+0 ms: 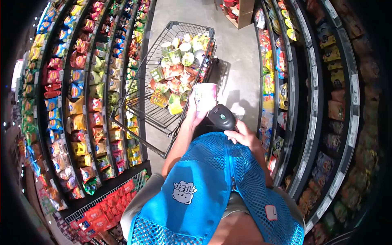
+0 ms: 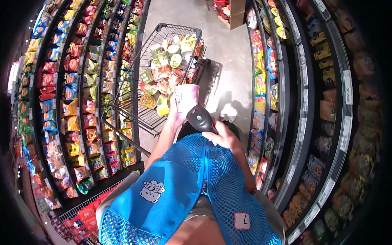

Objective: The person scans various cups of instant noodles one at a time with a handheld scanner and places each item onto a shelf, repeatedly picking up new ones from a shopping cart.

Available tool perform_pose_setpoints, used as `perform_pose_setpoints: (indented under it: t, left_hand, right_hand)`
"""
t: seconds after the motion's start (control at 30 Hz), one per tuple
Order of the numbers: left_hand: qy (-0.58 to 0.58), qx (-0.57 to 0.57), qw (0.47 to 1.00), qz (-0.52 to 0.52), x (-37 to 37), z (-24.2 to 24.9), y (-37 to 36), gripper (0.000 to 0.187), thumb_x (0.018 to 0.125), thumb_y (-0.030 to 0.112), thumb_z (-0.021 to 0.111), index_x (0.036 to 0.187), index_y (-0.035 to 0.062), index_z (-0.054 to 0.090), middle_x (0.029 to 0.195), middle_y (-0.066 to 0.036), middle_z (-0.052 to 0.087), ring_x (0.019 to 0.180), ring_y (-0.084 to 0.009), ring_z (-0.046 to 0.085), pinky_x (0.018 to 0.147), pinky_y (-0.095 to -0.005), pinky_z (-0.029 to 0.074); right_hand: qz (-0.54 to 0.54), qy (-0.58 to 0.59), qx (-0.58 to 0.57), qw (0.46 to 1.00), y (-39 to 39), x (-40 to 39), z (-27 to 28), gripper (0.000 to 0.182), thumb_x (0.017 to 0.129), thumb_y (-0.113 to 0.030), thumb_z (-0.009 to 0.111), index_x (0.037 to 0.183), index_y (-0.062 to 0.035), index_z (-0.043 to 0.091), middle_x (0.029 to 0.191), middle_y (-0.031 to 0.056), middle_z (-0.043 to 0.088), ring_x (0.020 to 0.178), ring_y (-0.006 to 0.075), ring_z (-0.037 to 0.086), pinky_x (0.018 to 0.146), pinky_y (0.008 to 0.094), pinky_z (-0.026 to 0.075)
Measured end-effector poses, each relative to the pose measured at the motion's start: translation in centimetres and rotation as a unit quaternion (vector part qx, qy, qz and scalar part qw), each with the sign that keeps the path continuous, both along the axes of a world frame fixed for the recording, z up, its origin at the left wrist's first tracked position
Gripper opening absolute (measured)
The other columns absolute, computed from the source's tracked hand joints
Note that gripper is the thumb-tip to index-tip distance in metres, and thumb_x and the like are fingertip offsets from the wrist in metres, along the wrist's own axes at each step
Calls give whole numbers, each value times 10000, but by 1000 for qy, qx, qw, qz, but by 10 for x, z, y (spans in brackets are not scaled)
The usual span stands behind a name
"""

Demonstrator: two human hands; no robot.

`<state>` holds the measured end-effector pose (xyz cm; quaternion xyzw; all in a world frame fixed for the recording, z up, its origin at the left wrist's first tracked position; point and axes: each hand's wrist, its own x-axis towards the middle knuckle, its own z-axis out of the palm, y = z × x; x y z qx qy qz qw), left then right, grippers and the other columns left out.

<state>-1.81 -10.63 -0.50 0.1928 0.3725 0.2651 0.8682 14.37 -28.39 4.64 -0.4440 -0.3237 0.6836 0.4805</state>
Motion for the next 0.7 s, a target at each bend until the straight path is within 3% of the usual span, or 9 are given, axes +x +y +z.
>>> perform_pose_setpoints:
  t: [0.07, 0.2, 0.23, 0.37, 0.43, 0.53, 0.6, 0.67, 0.7]
  left_hand:
    - [-31, -23, 999, 33, 15, 1, 2, 582, 953, 522, 428, 1279, 46, 504, 1140, -111, 629, 1042, -235, 622, 892, -371, 530]
    - [-43, 43, 997, 40, 20, -16, 9, 687, 886, 530, 569, 1341, 32, 437, 1216, -142, 593, 1076, -249, 611, 926, -396, 520]
    - [-144, -24, 988, 52, 18, -20, 14, 614, 847, 237, 690, 1346, 18, 409, 1243, -143, 572, 1086, -265, 606, 949, -418, 514]
    - [-53, 4, 994, 90, 37, 4, 30, 576, 879, 283, 635, 1337, 7, 419, 1231, -164, 575, 1091, -284, 602, 935, -429, 520]
    - [-109, -20, 989, 102, 43, 15, 41, 653, 933, 494, 496, 1348, -3, 409, 1240, -187, 572, 1105, -315, 596, 936, -439, 514]
    - [-115, -31, 989, 88, 47, 4, 64, 633, 957, 491, 434, 1346, -8, 408, 1242, -203, 566, 1117, -318, 590, 948, -465, 504]
    - [-108, -51, 983, 138, 54, 11, 71, 609, 968, 470, 429, 1340, -11, 410, 1241, -205, 566, 1109, -317, 596, 951, -475, 504]
    - [-26, 31, 987, 155, 54, 9, 89, 553, 931, 447, 528, 1277, 19, 472, 1203, -196, 581, 1051, -311, 619, 925, -445, 531]
    - [-30, 53, 981, 183, 54, 4, 98, 499, 954, 396, 505, 1288, 28, 454, 1201, -189, 584, 1005, -296, 640, 884, -430, 552]
  right_hand:
    - [19, 12, -6, 1000, 8, 23, -4, 509, 881, -145, 641, 1327, -24, 427, 819, 26, 579, 566, 72, 530, 478, 220, 462]
    - [42, 47, -4, 998, 25, 49, -2, 533, 874, -146, 650, 1338, -34, 412, 801, 18, 552, 559, 68, 518, 469, 215, 455]
    - [57, 44, -11, 997, 30, 55, -3, 538, 873, -134, 649, 1345, -45, 407, 787, 9, 539, 562, 65, 510, 469, 206, 441]
    - [69, 44, -2, 997, 57, 70, 8, 379, 877, -55, 607, 1228, -7, 472, 788, 54, 588, 534, 72, 515, 489, 206, 427]
    - [76, 30, -41, 996, 69, 75, 15, 369, 871, -50, 609, 1215, -9, 479, 780, 51, 586, 535, 72, 516, 491, 205, 426]
    - [97, 1, -61, 993, 95, 85, 16, 319, 860, -44, 615, 1156, -12, 501, 762, 46, 583, 531, 75, 517, 491, 208, 420]
    - [113, 1, -37, 993, 112, 92, 13, 520, 851, -87, 652, 1328, -55, 446, 761, 7, 538, 535, 57, 480, 472, 207, 409]
    - [138, -12, -46, 989, 136, 97, 13, 481, 849, -79, 651, 1295, -50, 475, 761, 12, 552, 528, 62, 480, 470, 204, 396]
    - [143, -30, -39, 988, 151, 97, 20, 480, 851, -73, 649, 1297, -48, 474, 766, 12, 557, 525, 62, 481, 469, 205, 393]
